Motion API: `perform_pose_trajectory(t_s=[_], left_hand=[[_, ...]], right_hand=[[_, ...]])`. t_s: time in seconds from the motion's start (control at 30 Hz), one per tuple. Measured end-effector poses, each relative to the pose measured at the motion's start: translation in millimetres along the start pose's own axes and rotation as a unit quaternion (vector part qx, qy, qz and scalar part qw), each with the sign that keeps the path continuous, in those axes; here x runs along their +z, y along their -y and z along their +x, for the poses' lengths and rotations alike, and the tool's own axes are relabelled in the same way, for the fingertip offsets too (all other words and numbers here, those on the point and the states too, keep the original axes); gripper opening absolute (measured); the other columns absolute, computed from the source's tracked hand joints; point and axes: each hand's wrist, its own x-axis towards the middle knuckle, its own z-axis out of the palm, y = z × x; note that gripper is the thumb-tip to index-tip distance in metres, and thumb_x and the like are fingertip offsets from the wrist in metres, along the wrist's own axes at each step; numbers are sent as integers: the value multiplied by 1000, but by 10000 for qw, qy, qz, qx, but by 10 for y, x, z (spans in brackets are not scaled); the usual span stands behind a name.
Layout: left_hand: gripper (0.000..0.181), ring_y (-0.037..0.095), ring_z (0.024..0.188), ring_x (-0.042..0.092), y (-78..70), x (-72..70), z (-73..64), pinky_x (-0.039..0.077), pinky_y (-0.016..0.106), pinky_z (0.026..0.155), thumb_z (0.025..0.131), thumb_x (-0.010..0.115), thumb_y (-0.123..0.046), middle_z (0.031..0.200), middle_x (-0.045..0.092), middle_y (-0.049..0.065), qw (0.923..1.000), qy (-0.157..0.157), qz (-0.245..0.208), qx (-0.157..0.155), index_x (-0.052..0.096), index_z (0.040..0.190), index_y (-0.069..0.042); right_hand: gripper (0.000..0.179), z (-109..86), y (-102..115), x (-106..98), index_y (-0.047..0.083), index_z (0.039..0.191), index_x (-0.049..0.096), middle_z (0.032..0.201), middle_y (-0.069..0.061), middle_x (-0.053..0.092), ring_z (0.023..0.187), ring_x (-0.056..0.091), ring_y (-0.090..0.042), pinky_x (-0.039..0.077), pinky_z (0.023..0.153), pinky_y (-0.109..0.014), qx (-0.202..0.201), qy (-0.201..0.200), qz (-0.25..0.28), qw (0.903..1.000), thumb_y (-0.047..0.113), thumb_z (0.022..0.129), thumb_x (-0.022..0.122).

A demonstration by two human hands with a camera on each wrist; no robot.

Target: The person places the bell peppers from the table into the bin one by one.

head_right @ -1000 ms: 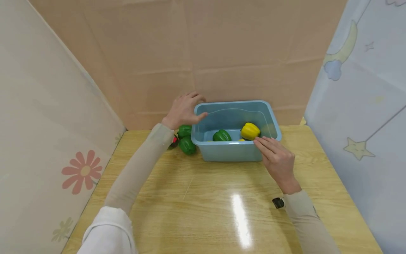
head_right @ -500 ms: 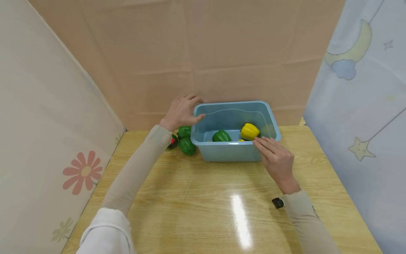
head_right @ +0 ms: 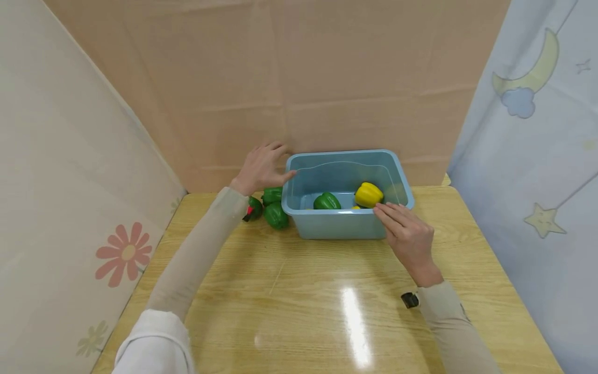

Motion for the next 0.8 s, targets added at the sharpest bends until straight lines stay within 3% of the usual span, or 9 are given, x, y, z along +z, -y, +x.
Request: perform_pose_trajectory(t_s=[0.27,0.43,0.63,0.8], left_hand=[[58,31,134,59,96,13,-78,49,56,110,96,69,-56,152,59,3,9996,73,-157,-200,63,144,-24],[59,32,136,58,159,29,-120,49,57,110,95,69,-54,152,59,4,9994,75,-232,-237,64,144,-22],[57,33,135,58,209,53,-169,48,58,110,97,67,-53,153,58,5,9992,142,-250,-291,64,144,-21],[58,35,135,59,237,75,-206,47,60,111,97,67,-51,153,58,7,9987,176,-357,-330,64,145,-19]], right_hand=[[33,-12,9,-10,11,115,85,110,-8,82,92,79,-37,49,113,-27,-10,39,-173,9998,-5,87,80],[35,-12,7,-13,9,114,85,111,-8,82,92,79,-37,51,112,-30,-10,39,-172,9998,-9,84,81],[38,-18,2,-29,6,112,85,112,-9,82,93,79,-37,48,114,-27,-6,59,-137,9999,-13,79,82],[35,-17,0,-36,7,112,85,111,-9,82,93,79,-37,48,115,-27,-16,64,-166,9998,-10,82,81]])
